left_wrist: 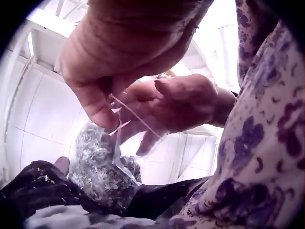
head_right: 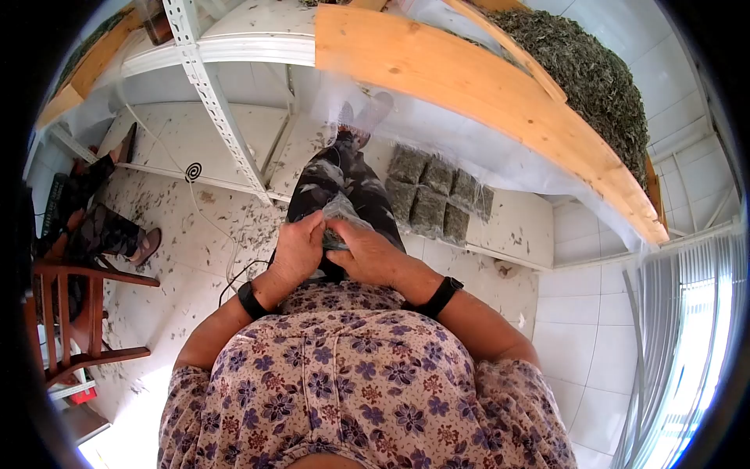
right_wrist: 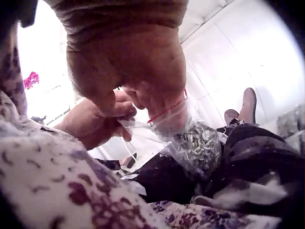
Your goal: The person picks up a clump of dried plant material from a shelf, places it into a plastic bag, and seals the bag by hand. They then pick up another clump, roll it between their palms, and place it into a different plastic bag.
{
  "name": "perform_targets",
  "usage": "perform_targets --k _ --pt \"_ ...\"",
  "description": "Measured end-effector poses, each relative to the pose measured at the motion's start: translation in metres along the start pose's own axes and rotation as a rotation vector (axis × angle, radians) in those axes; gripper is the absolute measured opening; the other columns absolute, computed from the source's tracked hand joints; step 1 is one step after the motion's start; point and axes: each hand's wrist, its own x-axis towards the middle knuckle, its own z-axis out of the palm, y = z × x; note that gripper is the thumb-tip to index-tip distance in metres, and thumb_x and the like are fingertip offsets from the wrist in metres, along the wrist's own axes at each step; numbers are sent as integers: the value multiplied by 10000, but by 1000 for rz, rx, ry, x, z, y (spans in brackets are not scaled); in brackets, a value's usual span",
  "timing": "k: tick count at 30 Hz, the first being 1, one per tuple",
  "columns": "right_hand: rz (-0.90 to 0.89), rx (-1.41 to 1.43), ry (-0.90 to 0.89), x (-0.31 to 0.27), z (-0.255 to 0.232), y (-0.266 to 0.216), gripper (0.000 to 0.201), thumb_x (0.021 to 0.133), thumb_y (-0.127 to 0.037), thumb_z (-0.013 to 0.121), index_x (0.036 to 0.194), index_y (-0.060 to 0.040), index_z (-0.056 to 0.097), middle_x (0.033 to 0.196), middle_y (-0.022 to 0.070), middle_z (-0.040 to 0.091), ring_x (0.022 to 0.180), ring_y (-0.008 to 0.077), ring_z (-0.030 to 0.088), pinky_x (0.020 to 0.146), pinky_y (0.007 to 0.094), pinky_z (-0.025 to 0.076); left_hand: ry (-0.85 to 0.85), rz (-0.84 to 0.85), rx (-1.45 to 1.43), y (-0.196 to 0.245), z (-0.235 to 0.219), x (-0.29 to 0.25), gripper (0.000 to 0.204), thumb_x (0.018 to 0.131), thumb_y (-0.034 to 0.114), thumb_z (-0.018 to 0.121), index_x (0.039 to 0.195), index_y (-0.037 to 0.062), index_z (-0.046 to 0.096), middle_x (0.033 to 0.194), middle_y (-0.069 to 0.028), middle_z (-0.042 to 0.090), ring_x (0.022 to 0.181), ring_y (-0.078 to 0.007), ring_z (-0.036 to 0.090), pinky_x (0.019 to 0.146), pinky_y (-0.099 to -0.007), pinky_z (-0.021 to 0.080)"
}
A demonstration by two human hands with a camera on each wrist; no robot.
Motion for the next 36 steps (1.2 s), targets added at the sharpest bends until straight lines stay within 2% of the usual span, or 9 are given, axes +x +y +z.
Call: perform_targets --k 3,9,15,18,21,24,28,33,36 --pt "26 208 89 2 3 5 445 825 -152 548 1220 0 409 1158 233 507 1106 383 473 920 399 392 14 41 -21 4 2 -5 42 835 50 494 826 14 513 641 -224 521 642 -421 536 492 -440 417" --pt "-33 82 259 11 15 17 365 793 -28 535 1149 11 468 1131 231 518 1073 388 488 901 412 404 -17 116 18 6 7 -11 72 820 17 498 891 18 515 642 -218 521 630 -410 546 491 -435 425" --pt "-131 -66 305 12 20 27 359 792 8 494 1150 7 468 1103 241 528 1048 424 483 884 437 403 -37 169 -17 5 10 -15 106 821 14 496 921 -13 516 672 -225 529 644 -403 554 509 -424 440" --pt "-24 -201 147 14 19 31 364 781 15 480 1144 4 470 1094 240 530 1043 420 484 885 442 401 -68 173 -57 3 12 -16 152 825 9 495 966 -35 533 723 -244 549 679 -400 572 539 -409 463" --pt "-5 -100 124 11 18 33 344 764 17 477 1107 -1 500 1093 232 533 1046 405 488 885 430 405 -58 165 -78 2 13 -17 194 822 -6 502 1004 -44 555 798 -259 575 728 -400 591 584 -390 490" --pt "-34 -35 75 4 10 29 326 752 20 480 1074 -7 526 1114 216 536 1052 388 496 889 414 412 13 133 -128 1 15 -19 207 813 -23 510 1010 -41 572 854 -259 592 768 -400 602 619 -376 507" --pt "-231 -142 105 -7 5 16 302 730 11 509 1029 -13 547 1083 192 555 1007 376 522 846 407 438 73 134 -170 3 16 -19 203 810 -30 509 1000 -35 580 895 -250 602 806 -396 607 646 -363 515" --pt "-249 -270 49 -8 8 16 307 709 -19 543 1015 -20 564 1089 184 559 971 374 537 808 411 452 8 210 -177 8 15 -18 105 801 -44 501 892 -38 554 788 -235 576 735 -406 579 580 -391 482" --pt "48 -495 -248 -4 5 7 313 707 -41 551 1019 -19 574 1095 185 559 977 371 540 817 411 448 -68 282 -190 2 20 -20 44 792 -48 501 827 -32 522 725 -222 540 682 -409 549 542 -399 452"
